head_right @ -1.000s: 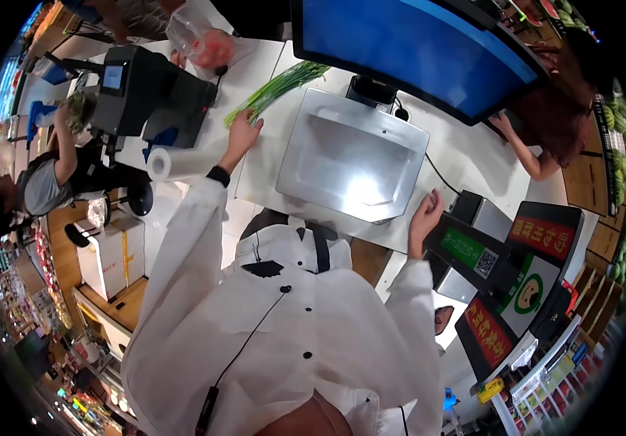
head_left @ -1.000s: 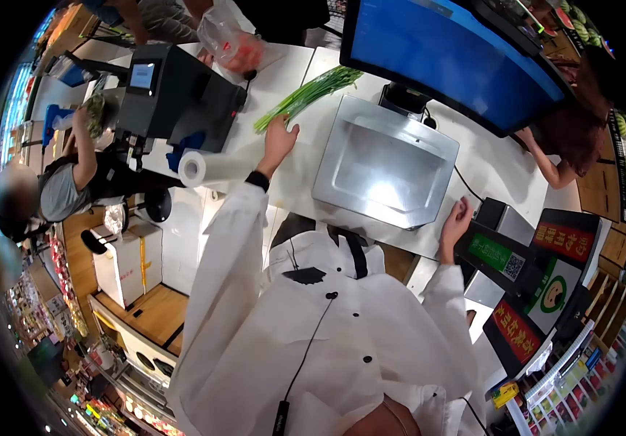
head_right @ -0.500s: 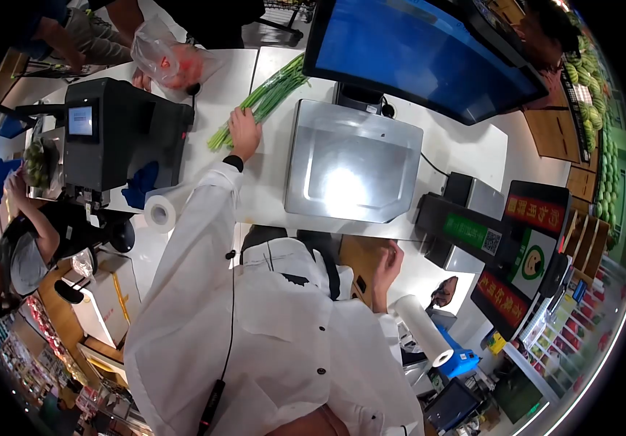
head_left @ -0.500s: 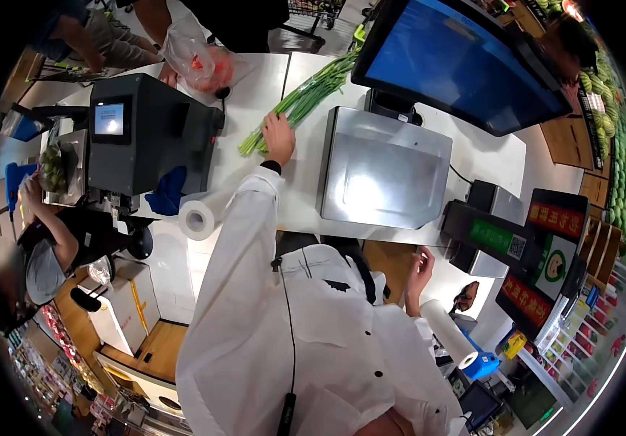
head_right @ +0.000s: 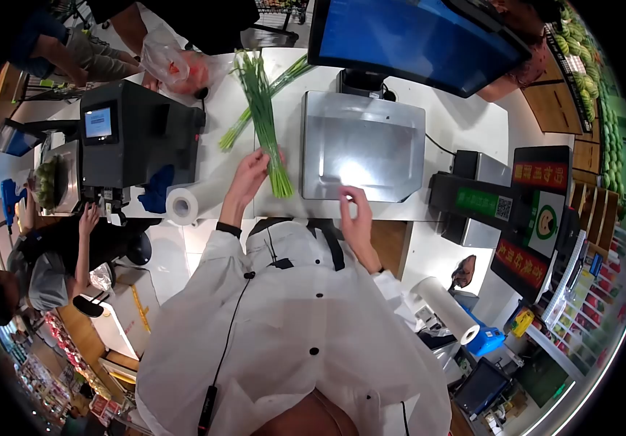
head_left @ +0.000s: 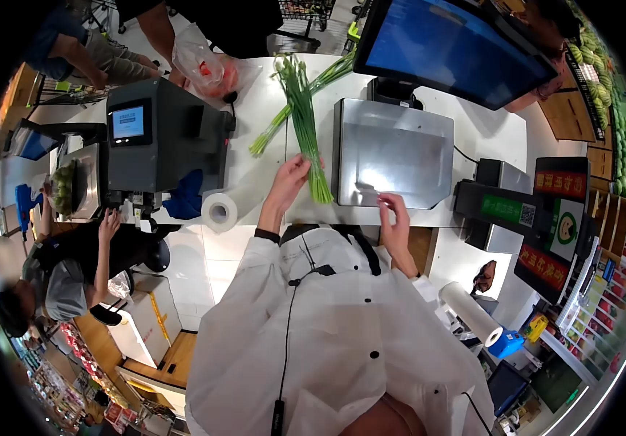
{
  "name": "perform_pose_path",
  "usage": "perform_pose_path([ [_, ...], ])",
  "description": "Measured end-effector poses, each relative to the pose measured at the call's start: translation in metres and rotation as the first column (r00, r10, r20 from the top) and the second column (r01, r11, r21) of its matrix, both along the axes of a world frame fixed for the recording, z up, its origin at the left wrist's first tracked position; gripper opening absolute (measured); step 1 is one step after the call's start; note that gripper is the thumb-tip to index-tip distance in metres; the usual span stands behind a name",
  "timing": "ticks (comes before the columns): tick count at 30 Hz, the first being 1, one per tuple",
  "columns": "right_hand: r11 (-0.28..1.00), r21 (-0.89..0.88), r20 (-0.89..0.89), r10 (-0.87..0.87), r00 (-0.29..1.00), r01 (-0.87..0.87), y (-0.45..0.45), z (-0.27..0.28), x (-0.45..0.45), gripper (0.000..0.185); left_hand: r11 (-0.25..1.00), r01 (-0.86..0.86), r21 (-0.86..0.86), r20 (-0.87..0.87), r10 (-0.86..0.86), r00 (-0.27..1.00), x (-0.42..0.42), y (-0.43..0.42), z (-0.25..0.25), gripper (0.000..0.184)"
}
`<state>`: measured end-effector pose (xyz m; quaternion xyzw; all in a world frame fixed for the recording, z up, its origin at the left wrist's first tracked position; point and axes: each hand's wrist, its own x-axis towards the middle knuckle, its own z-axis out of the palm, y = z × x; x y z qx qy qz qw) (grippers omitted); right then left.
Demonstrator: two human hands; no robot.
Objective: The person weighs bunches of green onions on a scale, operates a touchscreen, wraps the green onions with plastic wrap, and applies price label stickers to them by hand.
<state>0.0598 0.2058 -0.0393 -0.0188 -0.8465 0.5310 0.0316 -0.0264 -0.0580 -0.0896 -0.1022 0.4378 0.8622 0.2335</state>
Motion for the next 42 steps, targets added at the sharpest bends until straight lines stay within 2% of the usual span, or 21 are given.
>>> perform_pose_path([
  [1, 0.998, -0.016, 0.011, 0.067, 0.998, -0.067, -0.009, 0.002, -0.008, 0.019, 1.000, 0.001, -0.008, -0.003, -0.001, 1.000, 0.008, -0.002, 0.010, 0.038],
  [2, 0.998, -0.024, 0.004, 0.065, 0.998, -0.065, -0.018, 0.003, -0.016, 0.019, 0.997, 0.039, 0.071, -0.061, -0.035, 0.997, 0.014, -0.005, 0.019, 0.044],
  [4, 0.971, -0.135, 0.067, 0.207, 0.976, -0.197, -0.035, 0.005, -0.025, 0.029, 0.987, 0.089, 0.137, -0.118, -0.073, 0.990, 0.023, -0.010, 0.028, 0.051],
  [6, 0.948, -0.210, 0.078, 0.260, 0.963, -0.239, -0.053, 0.006, -0.032, 0.036, 0.964, 0.148, 0.221, -0.163, -0.113, 0.980, 0.028, -0.012, 0.032, 0.058],
  [8, 0.918, -0.282, 0.085, 0.313, 0.946, -0.278, -0.072, 0.013, -0.035, 0.043, 0.973, 0.123, 0.194, -0.140, -0.097, 0.985, 0.033, -0.005, 0.031, 0.057],
  [11, 0.944, -0.202, 0.175, 0.298, 0.938, -0.262, -0.085, 0.015, -0.035, 0.056, 0.983, 0.128, 0.135, -0.058, -0.121, 0.991, 0.040, 0.013, 0.033, 0.053],
  [13, 0.974, -0.043, 0.116, 0.226, 0.967, -0.223, -0.073, -0.003, -0.043, 0.054, 0.979, 0.174, 0.109, 0.000, -0.175, 0.985, 0.042, 0.029, 0.039, 0.052],
  [14, 0.981, 0.011, 0.210, 0.186, 0.960, -0.193, -0.043, 0.003, -0.049, 0.048, 0.970, 0.238, -0.054, -0.079, -0.242, 0.967, 0.040, 0.042, 0.043, 0.052],
  [15, 0.979, 0.146, 0.075, 0.134, 0.988, -0.144, -0.023, 0.000, -0.053, 0.042, 0.940, 0.258, -0.225, -0.147, -0.295, 0.944, 0.041, 0.049, 0.047, 0.053],
  [16, 0.960, 0.266, 0.067, 0.073, 0.995, -0.088, 0.004, -0.017, -0.060, 0.039, 0.894, 0.317, -0.316, -0.121, -0.369, 0.921, 0.040, 0.050, 0.039, 0.053],
  [18, 0.891, 0.445, 0.012, 0.092, 0.996, -0.088, 0.050, -0.019, -0.080, 0.040, 0.865, 0.365, -0.344, -0.130, -0.429, 0.894, 0.046, 0.045, 0.031, 0.052],
  [21, 0.881, 0.452, -0.011, 0.165, 0.986, -0.143, 0.100, -0.025, -0.105, 0.043, 0.800, 0.445, -0.403, -0.112, -0.526, 0.843, 0.060, 0.030, 0.032, 0.048],
  [23, 0.729, 0.627, 0.177, 0.210, 0.962, -0.274, 0.115, -0.021, -0.115, 0.045, 0.772, 0.497, -0.397, -0.097, -0.573, 0.814, 0.069, 0.021, 0.033, 0.046],
  [27, 0.668, 0.713, 0.117, 0.186, 0.976, -0.213, 0.122, -0.027, -0.103, 0.048, 0.729, 0.522, -0.442, -0.075, -0.610, 0.788, 0.081, 0.016, 0.036, 0.040],
  [28, 0.721, 0.690, -0.058, 0.154, 0.986, -0.072, 0.120, -0.030, -0.092, 0.047, 0.709, 0.545, -0.448, -0.075, -0.637, 0.767, 0.080, 0.016, 0.037, 0.040],
  [29, 0.724, 0.688, -0.062, 0.120, 0.991, -0.045, 0.120, -0.031, -0.076, 0.047, 0.704, 0.537, -0.466, -0.086, -0.640, 0.764, 0.079, 0.019, 0.036, 0.039],
  [31, 0.777, 0.590, -0.268, -0.068, 0.961, 0.220, 0.116, -0.028, -0.035, 0.046, 0.687, 0.546, -0.480, -0.102, -0.662, 0.742, 0.078, 0.026, 0.035, 0.037],
  [35, 0.758, 0.475, -0.334, -0.315, 0.889, 0.447, 0.095, -0.028, 0.079, 0.033, 0.690, 0.522, -0.502, -0.082, -0.639, 0.765, 0.070, 0.035, 0.027, 0.032],
  [37, 0.754, 0.403, -0.306, -0.424, 0.852, 0.520, 0.087, -0.034, 0.124, 0.028, 0.695, 0.505, -0.512, -0.076, -0.622, 0.780, 0.069, 0.042, 0.023, 0.031],
  [40, 0.717, 0.258, -0.103, -0.645, 0.757, 0.647, 0.087, -0.066, 0.189, 0.024, 0.714, 0.355, -0.604, -0.164, -0.547, 0.821, 0.071, 0.060, 0.034, 0.027],
  [42, 0.652, 0.158, 0.000, -0.751, 0.660, 0.742, 0.098, -0.102, 0.231, 0.023, 0.718, 0.339, -0.608, -0.168, -0.533, 0.829, 0.074, 0.074, 0.036, 0.027],
])
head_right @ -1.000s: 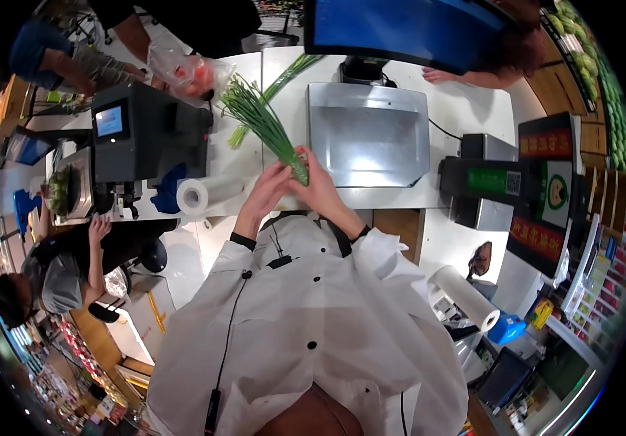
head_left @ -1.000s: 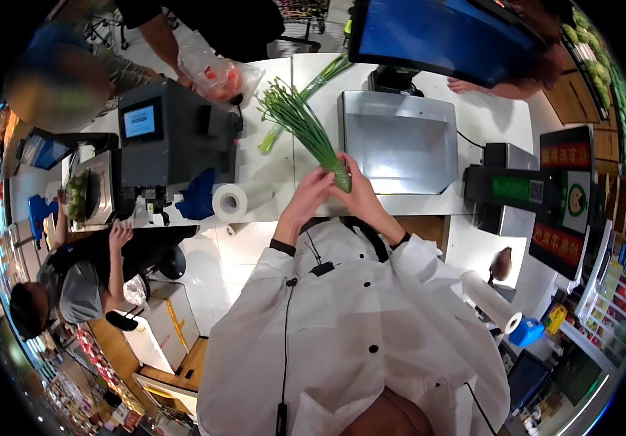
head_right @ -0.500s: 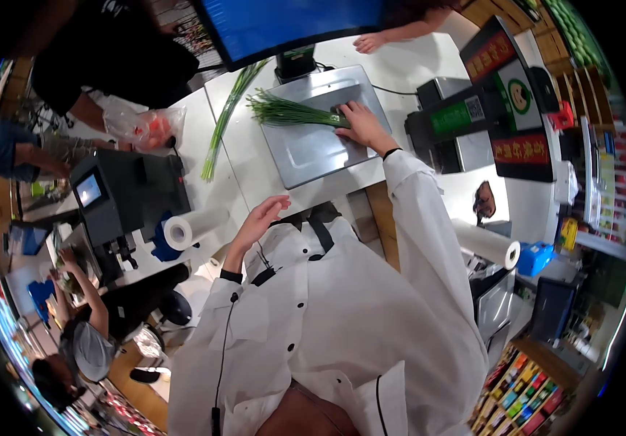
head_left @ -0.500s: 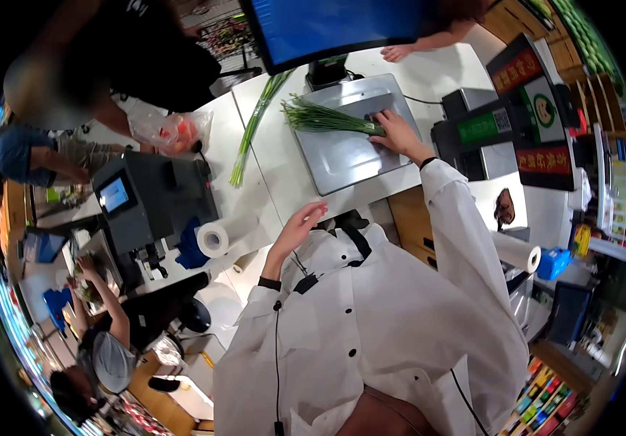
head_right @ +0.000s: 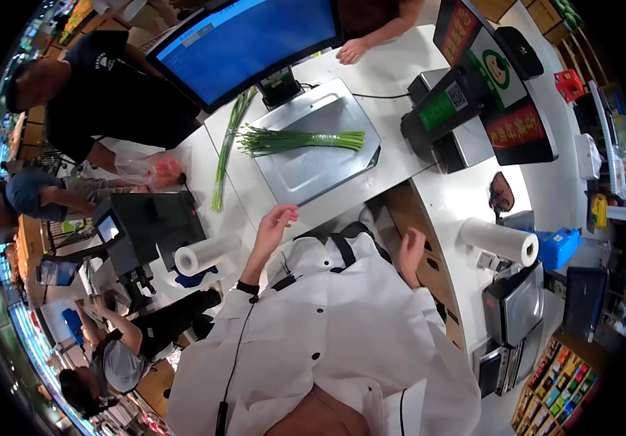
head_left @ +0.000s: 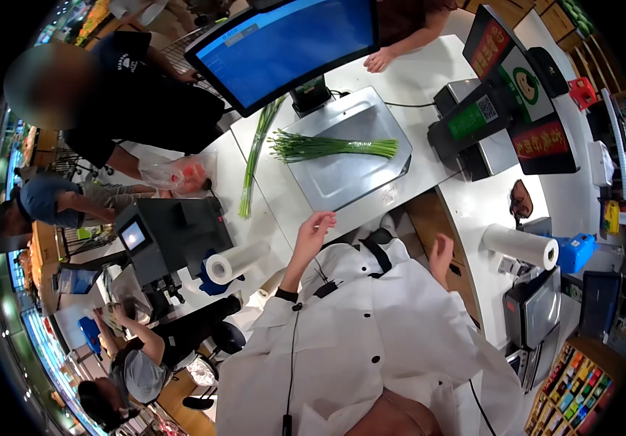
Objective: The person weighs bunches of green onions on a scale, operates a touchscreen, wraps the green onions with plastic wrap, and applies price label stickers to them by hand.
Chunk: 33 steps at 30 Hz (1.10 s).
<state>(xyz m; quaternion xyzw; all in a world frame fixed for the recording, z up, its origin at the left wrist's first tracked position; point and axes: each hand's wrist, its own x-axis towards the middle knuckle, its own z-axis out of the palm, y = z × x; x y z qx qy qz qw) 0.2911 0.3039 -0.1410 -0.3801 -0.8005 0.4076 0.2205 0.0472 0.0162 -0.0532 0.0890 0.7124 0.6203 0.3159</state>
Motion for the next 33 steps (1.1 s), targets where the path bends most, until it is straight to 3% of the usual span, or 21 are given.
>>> perform_pose_path([
  [3, 0.986, -0.100, 0.011, -0.136, 0.991, 0.136, 0.042, -0.106, 0.079, 0.019, 0.996, -0.053, 0.070, 0.022, 0.052, 0.998, 0.003, 0.029, -0.002, 0.025],
  [5, 0.981, -0.165, 0.356, -0.041, 0.934, 0.106, 0.061, -0.115, 0.110, 0.017, 0.999, -0.040, 0.025, 0.015, 0.039, 0.999, 0.004, 0.053, 0.002, 0.025],
  [6, 0.972, -0.219, 0.434, 0.019, 0.901, 0.085, 0.071, -0.123, 0.123, 0.017, 0.999, -0.035, 0.021, 0.005, 0.035, 0.999, 0.005, 0.064, 0.003, 0.025],
  [13, 0.854, -0.520, 0.262, 0.143, 0.954, 0.015, 0.116, -0.173, 0.125, 0.017, 0.996, -0.089, 0.022, -0.125, 0.091, 0.988, 0.005, 0.121, 0.016, 0.023],
  [16, 0.825, -0.565, 0.203, 0.162, 0.966, -0.020, 0.131, -0.184, 0.123, 0.017, 0.976, -0.193, -0.099, -0.193, 0.171, 0.966, 0.007, 0.131, 0.031, 0.020],
  [17, 0.818, -0.574, 0.183, 0.164, 0.969, -0.030, 0.134, -0.187, 0.123, 0.017, 0.923, -0.290, -0.254, -0.621, 0.074, 0.780, 0.002, 0.132, 0.037, 0.021],
  [18, 0.815, -0.578, 0.170, 0.169, 0.971, -0.041, 0.137, -0.187, 0.121, 0.017, 0.838, -0.432, -0.333, -0.890, -0.127, 0.438, -0.006, 0.134, 0.050, 0.024],
  [21, 0.819, -0.572, 0.158, 0.158, 0.975, -0.040, 0.137, -0.167, 0.113, 0.017, 0.730, -0.584, -0.356, -0.934, -0.255, 0.250, -0.062, 0.133, 0.100, 0.032],
  [24, 0.831, -0.555, 0.149, 0.144, 0.978, -0.038, 0.133, -0.135, 0.106, 0.017, 0.685, -0.668, -0.291, -0.954, -0.264, 0.145, -0.136, 0.118, 0.112, 0.031],
  [30, 0.802, -0.597, 0.103, 0.031, 0.994, 0.037, 0.119, -0.152, 0.127, 0.018, 0.601, -0.773, -0.204, -0.957, -0.287, 0.029, -0.200, 0.110, 0.140, 0.031],
  [33, 0.807, -0.586, 0.114, -0.003, 0.993, 0.070, 0.109, -0.143, 0.131, 0.019, 0.642, -0.751, -0.156, -0.969, -0.245, -0.008, -0.208, 0.103, 0.143, 0.032],
])
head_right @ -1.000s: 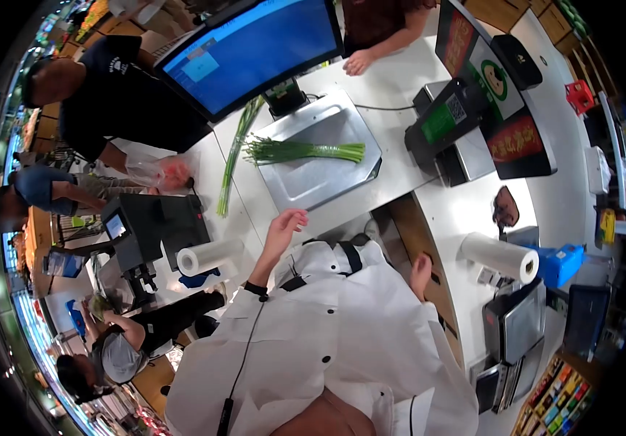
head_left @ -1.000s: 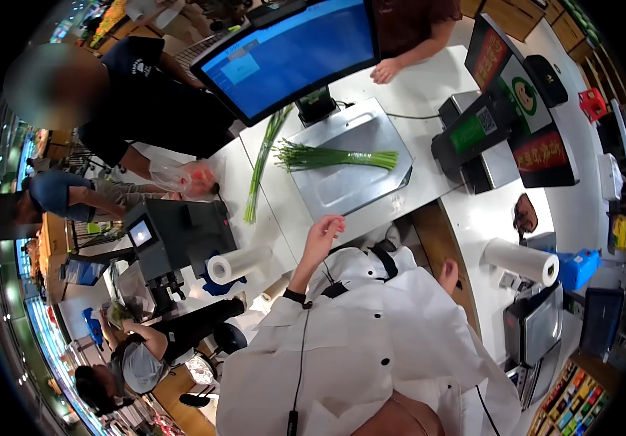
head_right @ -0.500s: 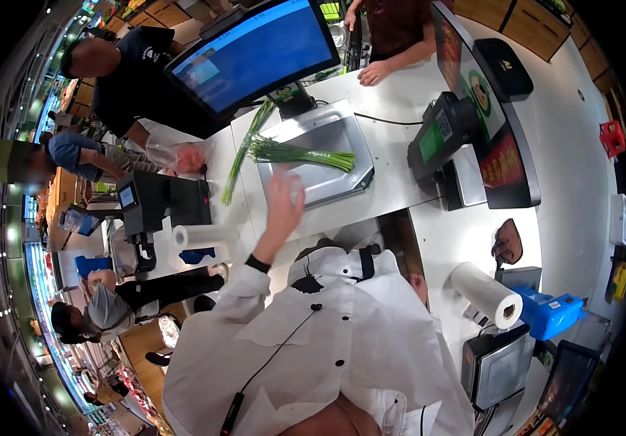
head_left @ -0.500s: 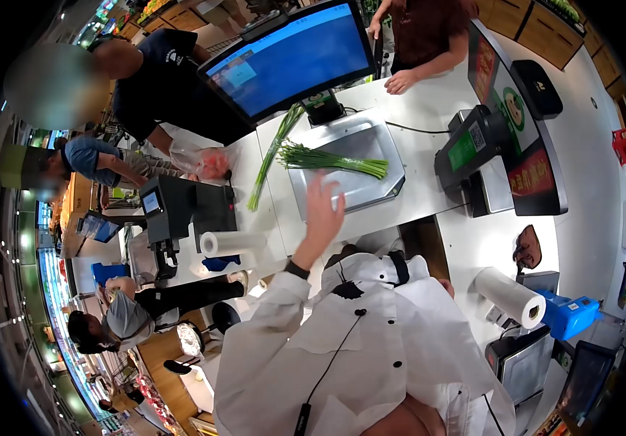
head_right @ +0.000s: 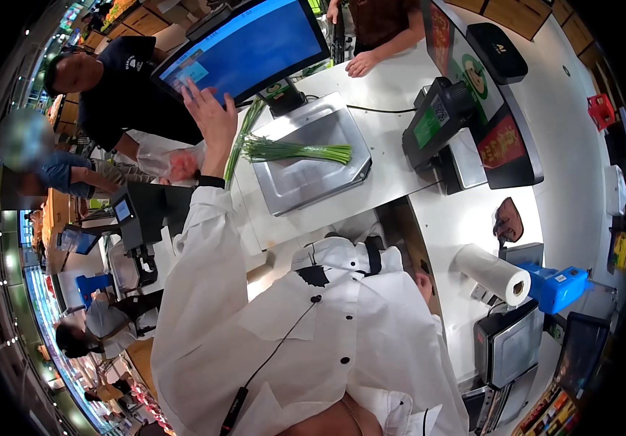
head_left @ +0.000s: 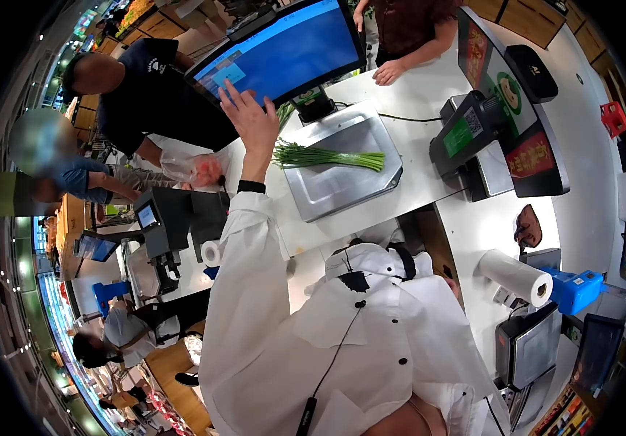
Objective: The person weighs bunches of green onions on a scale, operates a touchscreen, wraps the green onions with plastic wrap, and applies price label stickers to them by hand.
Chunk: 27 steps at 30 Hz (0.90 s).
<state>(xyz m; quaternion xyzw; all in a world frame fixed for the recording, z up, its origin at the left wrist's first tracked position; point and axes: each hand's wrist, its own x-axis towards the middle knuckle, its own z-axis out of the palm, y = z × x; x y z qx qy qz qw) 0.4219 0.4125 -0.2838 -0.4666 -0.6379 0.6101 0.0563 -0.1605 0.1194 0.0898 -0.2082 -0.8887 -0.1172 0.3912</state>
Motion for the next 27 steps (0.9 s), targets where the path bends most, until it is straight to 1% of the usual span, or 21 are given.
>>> perform_pose_path([
  [7, 0.998, 0.039, -0.012, -0.057, 0.998, 0.058, -0.025, 0.017, 0.007, 0.019, 0.999, -0.008, -0.042, 0.013, 0.009, 1.000, -0.009, -0.003, 0.000, 0.029],
  [9, 0.995, 0.061, -0.030, -0.074, 0.997, 0.075, -0.034, 0.023, 0.007, 0.019, 0.987, -0.086, -0.135, 0.052, 0.093, 0.994, -0.008, -0.001, 0.002, 0.026],
  [11, 0.992, 0.083, -0.021, -0.089, 0.996, 0.090, -0.039, 0.023, 0.003, 0.019, 0.996, 0.092, 0.017, -0.013, -0.092, 0.996, 0.004, -0.002, 0.002, 0.023],
  [12, 0.991, 0.090, 0.016, -0.101, 0.995, 0.099, -0.040, 0.017, 0.006, 0.021, 0.988, 0.153, 0.032, -0.018, -0.152, 0.988, 0.021, 0.003, 0.002, 0.021],
  [13, 0.989, 0.097, 0.052, -0.113, 0.992, 0.108, -0.039, 0.011, 0.008, 0.022, 0.970, 0.207, 0.128, 0.028, -0.212, 0.977, 0.039, 0.009, -0.008, 0.023],
  [14, 0.980, 0.119, 0.026, -0.166, 0.986, 0.162, -0.045, 0.013, 0.007, 0.023, 0.947, 0.294, 0.132, 0.053, -0.302, 0.952, 0.056, 0.015, -0.023, 0.025],
  [15, 0.946, 0.253, 0.037, -0.218, 0.975, 0.202, -0.050, 0.012, 0.005, 0.023, 0.933, 0.306, 0.190, 0.180, -0.339, 0.923, 0.082, 0.024, -0.038, 0.022],
  [16, 0.906, 0.326, 0.027, -0.295, 0.955, 0.271, -0.055, 0.043, -0.007, 0.022, 0.941, 0.316, 0.125, 0.324, -0.339, 0.883, 0.110, 0.033, -0.048, 0.022],
  [17, 0.813, 0.454, -0.016, -0.402, 0.916, 0.365, -0.059, 0.080, -0.023, 0.021, 0.901, 0.420, 0.111, 0.440, -0.423, 0.792, 0.134, 0.038, -0.063, 0.022],
  [18, 0.769, 0.453, -0.030, -0.492, 0.870, 0.451, -0.057, 0.087, -0.019, 0.031, 0.852, 0.515, 0.095, 0.542, -0.478, 0.691, 0.155, 0.045, -0.081, 0.022],
  [20, 0.610, 0.575, -0.018, -0.657, 0.754, 0.545, -0.047, 0.100, -0.015, 0.050, 0.725, 0.630, 0.277, 0.642, -0.628, 0.440, 0.199, 0.060, -0.112, 0.021],
  [22, 0.431, 0.701, -0.097, -0.731, 0.675, 0.568, -0.025, 0.148, -0.019, 0.069, 0.626, 0.683, 0.377, 0.773, -0.618, 0.140, 0.233, 0.084, -0.110, 0.022],
  [23, 0.427, 0.696, -0.155, -0.695, 0.702, 0.577, -0.012, 0.171, -0.018, 0.077, 0.608, 0.704, 0.367, 0.778, -0.616, 0.126, 0.244, 0.095, -0.108, 0.022],
  [24, 0.424, 0.694, -0.215, -0.649, 0.729, 0.582, 0.003, 0.185, -0.017, 0.085, 0.515, 0.745, 0.424, 0.784, -0.621, -0.017, 0.253, 0.113, -0.107, 0.023],
  [25, 0.416, 0.688, -0.216, -0.665, 0.715, 0.595, 0.017, 0.184, -0.021, 0.085, 0.424, 0.767, 0.482, 0.780, -0.606, -0.156, 0.258, 0.130, -0.107, 0.023],
  [26, 0.451, 0.622, -0.266, -0.648, 0.714, 0.640, 0.030, 0.183, -0.025, 0.091, 0.413, 0.777, 0.475, 0.783, -0.602, -0.158, 0.263, 0.147, -0.104, 0.023],
  [27, 0.492, 0.554, -0.312, -0.626, 0.715, 0.672, 0.041, 0.182, -0.024, 0.097, 0.385, 0.767, 0.513, 0.792, -0.556, -0.251, 0.268, 0.165, -0.102, 0.024],
])
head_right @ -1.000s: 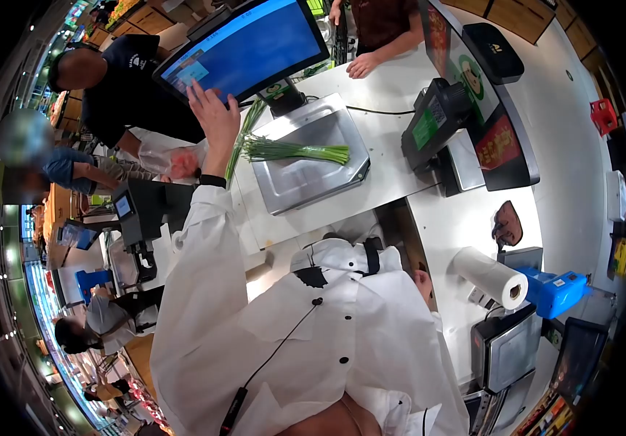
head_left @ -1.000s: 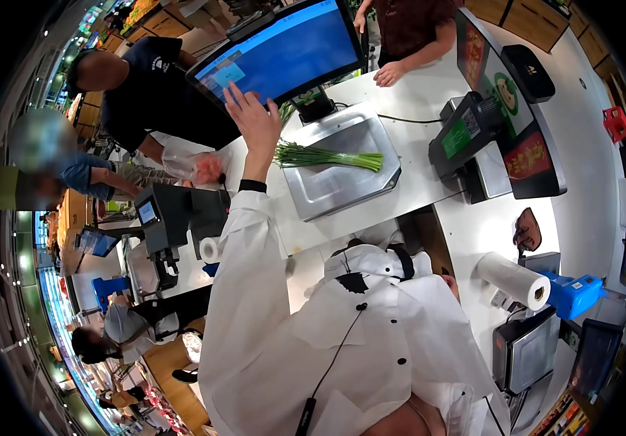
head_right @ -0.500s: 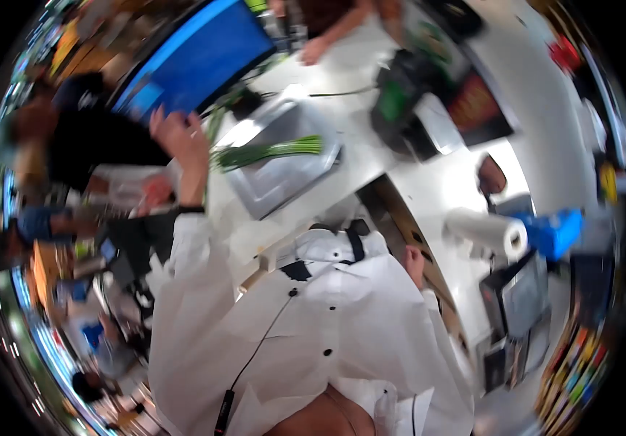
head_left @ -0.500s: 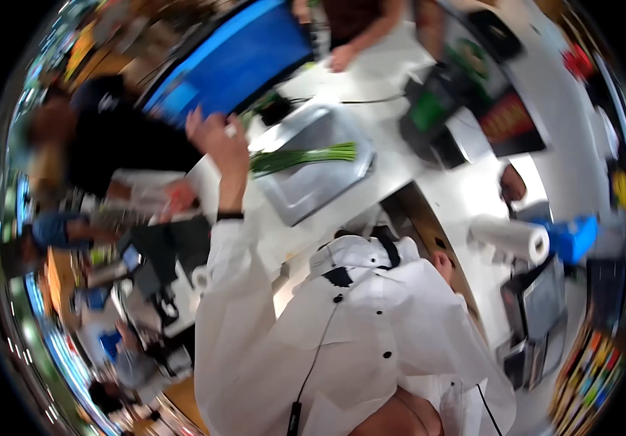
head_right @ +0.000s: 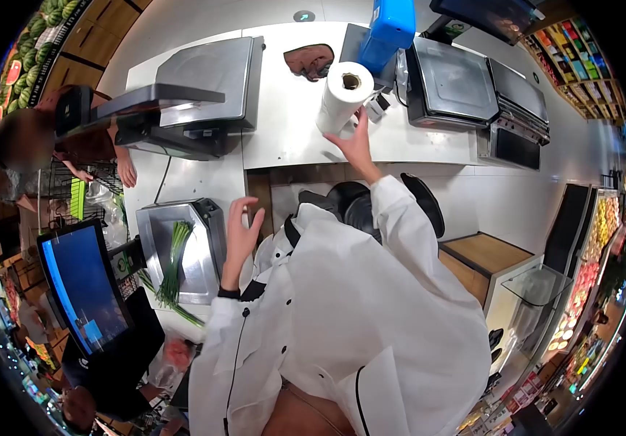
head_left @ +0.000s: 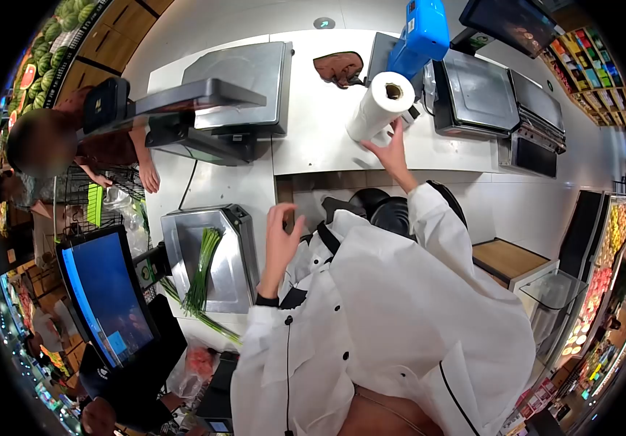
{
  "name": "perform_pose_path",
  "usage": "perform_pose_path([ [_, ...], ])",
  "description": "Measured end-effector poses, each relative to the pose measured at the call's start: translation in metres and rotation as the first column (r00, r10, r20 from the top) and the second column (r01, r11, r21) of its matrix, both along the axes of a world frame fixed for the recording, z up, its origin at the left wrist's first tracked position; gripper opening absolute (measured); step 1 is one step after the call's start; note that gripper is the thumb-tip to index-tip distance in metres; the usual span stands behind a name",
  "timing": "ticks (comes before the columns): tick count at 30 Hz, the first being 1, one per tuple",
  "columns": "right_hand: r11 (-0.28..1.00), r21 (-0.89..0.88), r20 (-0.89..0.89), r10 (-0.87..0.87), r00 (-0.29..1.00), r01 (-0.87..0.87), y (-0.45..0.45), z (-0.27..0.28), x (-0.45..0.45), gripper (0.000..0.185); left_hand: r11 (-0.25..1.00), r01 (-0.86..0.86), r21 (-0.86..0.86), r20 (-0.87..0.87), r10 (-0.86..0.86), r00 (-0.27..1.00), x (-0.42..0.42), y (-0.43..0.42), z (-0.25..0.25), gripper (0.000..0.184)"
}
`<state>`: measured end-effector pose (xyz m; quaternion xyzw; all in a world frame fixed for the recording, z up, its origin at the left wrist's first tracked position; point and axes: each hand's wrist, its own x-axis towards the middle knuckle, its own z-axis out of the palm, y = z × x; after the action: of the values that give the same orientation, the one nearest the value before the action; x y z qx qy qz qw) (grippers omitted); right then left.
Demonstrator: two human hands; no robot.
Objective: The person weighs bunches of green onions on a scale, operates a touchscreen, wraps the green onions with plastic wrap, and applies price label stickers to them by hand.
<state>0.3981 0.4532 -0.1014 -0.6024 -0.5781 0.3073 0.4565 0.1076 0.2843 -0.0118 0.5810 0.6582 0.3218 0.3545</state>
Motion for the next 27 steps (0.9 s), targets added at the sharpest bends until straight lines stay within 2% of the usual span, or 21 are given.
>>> perform_pose_path([
  [1, 1.000, -0.007, -0.003, 0.005, 1.000, -0.005, 0.004, -0.005, 0.007, 0.097, 0.998, 0.054, -0.044, 0.072, -0.051, 0.996, 0.005, 0.017, 0.000, 0.025],
  [5, 0.996, -0.032, -0.027, -0.078, 0.997, 0.077, 0.013, -0.054, -0.005, 0.087, 0.983, 0.182, 0.023, -0.047, -0.181, 0.982, 0.006, 0.045, -0.005, 0.023],
  [7, 0.987, -0.151, -0.130, 0.026, 0.991, -0.045, -0.011, -0.084, -0.004, 0.077, 0.998, -0.003, 0.068, -0.036, 0.006, 0.999, 0.006, 0.025, -0.013, 0.024],
  [9, 0.799, -0.520, -0.304, 0.156, 0.940, -0.301, -0.031, -0.145, 0.012, 0.069, 0.927, -0.362, -0.095, 0.082, 0.370, 0.925, 0.007, -0.018, -0.032, 0.021],
  [10, 0.715, -0.563, -0.242, 0.337, 0.910, -0.415, -0.028, -0.216, 0.034, 0.064, 0.864, -0.495, -0.097, 0.068, 0.501, 0.863, 0.006, -0.048, -0.044, 0.021],
  [11, 0.532, -0.744, 0.039, 0.640, 0.768, -0.405, -0.026, -0.173, 0.013, 0.055, 0.650, -0.714, -0.260, 0.198, 0.760, 0.620, 0.011, -0.086, -0.062, 0.025],
  [12, 0.471, -0.707, -0.132, 0.646, 0.752, -0.528, -0.030, -0.213, 0.017, 0.047, 0.396, -0.810, -0.433, 0.285, 0.912, 0.294, 0.021, -0.127, -0.084, 0.030],
  [13, 0.415, -0.615, -0.281, 0.680, 0.677, -0.671, -0.022, -0.275, 0.026, 0.039, 0.144, -0.899, -0.413, 0.177, 0.981, 0.076, 0.036, -0.178, -0.128, 0.034],
  [14, 0.312, -0.602, -0.342, 0.732, 0.590, -0.735, -0.016, -0.271, 0.002, 0.035, -0.095, -0.925, -0.368, 0.078, 0.988, -0.133, 0.045, -0.229, -0.160, 0.039],
  [15, 0.217, -0.584, -0.394, 0.766, 0.507, -0.782, -0.012, -0.251, -0.025, 0.031, -0.291, -0.927, -0.238, -0.188, 0.950, -0.250, 0.051, -0.263, -0.148, 0.050],
  [16, 0.173, -0.582, -0.392, 0.797, 0.460, -0.795, -0.009, -0.227, -0.053, 0.031, -0.469, -0.842, -0.266, -0.140, 0.883, -0.448, 0.054, -0.296, -0.144, 0.058],
  [17, 0.095, -0.574, -0.322, 0.887, 0.331, -0.813, -0.010, -0.195, -0.084, 0.028, -0.597, -0.778, -0.194, -0.059, 0.799, -0.598, 0.049, -0.324, -0.145, 0.067],
  [18, 0.024, -0.572, -0.240, 0.951, 0.195, -0.820, -0.015, -0.158, -0.113, 0.024, -0.710, -0.694, -0.117, 0.038, 0.695, -0.718, 0.045, -0.352, -0.146, 0.078],
  [19, 0.008, -0.569, -0.224, 0.961, 0.164, -0.822, -0.022, -0.130, -0.138, 0.024, -0.793, -0.606, 0.063, 0.189, 0.606, -0.773, 0.029, -0.375, -0.151, 0.088],
  [21, -0.183, -0.489, -0.175, 0.978, -0.110, -0.853, -0.043, -0.079, -0.184, 0.023, -0.745, -0.575, 0.339, 0.306, 0.665, -0.681, -0.012, -0.401, -0.127, 0.097],
  [22, -0.277, -0.516, -0.139, 0.961, -0.239, -0.811, -0.056, -0.045, -0.205, 0.023, -0.759, -0.562, 0.328, 0.315, 0.649, -0.693, -0.023, -0.406, -0.121, 0.097],
  [23, -0.281, -0.519, -0.122, 0.959, -0.256, -0.807, -0.069, -0.021, -0.223, 0.023, -0.719, -0.618, 0.318, 0.338, 0.695, -0.635, -0.035, -0.413, -0.118, 0.096],
  [24, -0.367, -0.526, -0.140, 0.927, -0.348, -0.767, -0.084, -0.003, -0.241, 0.022, -0.671, -0.672, 0.314, 0.362, 0.739, -0.569, -0.044, -0.420, -0.114, 0.096],
  [25, -0.448, -0.533, -0.166, 0.887, -0.431, -0.718, -0.101, 0.014, -0.256, 0.022, -0.679, -0.666, 0.308, 0.368, 0.731, -0.575, -0.047, -0.422, -0.108, 0.096],
  [26, -0.469, -0.528, -0.116, 0.866, -0.487, -0.708, -0.119, 0.028, -0.270, 0.021, -0.687, -0.652, 0.320, 0.274, 0.726, -0.631, -0.052, -0.419, -0.104, 0.090],
  [27, -0.459, -0.526, -0.108, 0.871, -0.479, -0.716, -0.136, 0.027, -0.282, 0.021, -0.687, -0.644, 0.335, 0.181, 0.718, -0.672, -0.058, -0.417, -0.099, 0.085],
])
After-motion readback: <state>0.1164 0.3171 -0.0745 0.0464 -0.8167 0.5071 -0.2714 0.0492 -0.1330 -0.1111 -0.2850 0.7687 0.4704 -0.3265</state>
